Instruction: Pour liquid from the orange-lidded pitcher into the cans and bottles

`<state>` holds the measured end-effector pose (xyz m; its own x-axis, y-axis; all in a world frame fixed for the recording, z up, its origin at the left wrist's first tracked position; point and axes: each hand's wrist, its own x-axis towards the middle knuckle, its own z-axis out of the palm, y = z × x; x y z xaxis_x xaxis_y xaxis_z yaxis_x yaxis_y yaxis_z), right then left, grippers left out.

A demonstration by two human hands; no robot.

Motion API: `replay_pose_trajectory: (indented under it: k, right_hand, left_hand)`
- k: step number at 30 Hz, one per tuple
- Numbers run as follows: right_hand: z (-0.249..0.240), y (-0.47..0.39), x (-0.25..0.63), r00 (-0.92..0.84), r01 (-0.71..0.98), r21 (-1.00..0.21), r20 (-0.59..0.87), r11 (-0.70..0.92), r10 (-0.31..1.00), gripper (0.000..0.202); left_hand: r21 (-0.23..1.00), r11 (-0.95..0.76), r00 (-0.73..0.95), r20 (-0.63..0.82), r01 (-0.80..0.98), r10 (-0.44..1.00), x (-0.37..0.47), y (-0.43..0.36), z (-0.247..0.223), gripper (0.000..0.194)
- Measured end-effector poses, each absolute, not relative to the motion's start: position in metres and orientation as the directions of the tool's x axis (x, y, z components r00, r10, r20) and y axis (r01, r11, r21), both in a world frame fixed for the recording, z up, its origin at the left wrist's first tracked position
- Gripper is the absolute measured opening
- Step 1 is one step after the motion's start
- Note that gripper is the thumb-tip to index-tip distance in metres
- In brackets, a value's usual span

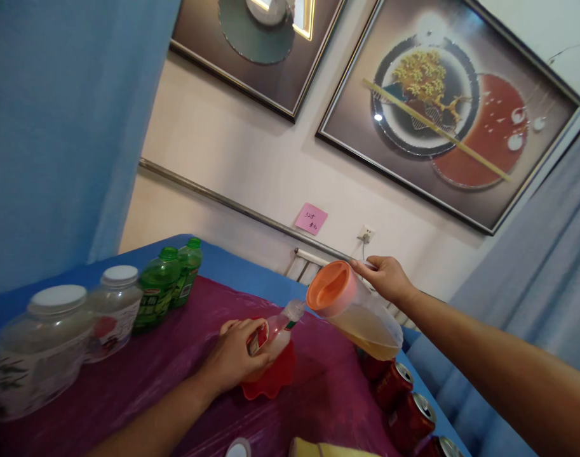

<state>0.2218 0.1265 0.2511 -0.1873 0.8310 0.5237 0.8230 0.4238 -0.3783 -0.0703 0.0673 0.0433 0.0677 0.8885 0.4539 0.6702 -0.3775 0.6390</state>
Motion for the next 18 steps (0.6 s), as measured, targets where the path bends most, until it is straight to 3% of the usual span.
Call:
replay_pose_trajectory:
  k: [18]
  right_hand:
    - [0.2527, 0.1275, 0.2219, -0.210, 0.829, -0.349, 0.531, 0.437, 0.821, 0.064]
  left_hand:
    - [0.636, -0.383, 0.073, 0.457, 0.670, 0.887, -0.0708, 0.0695, 0.0395, 0.024]
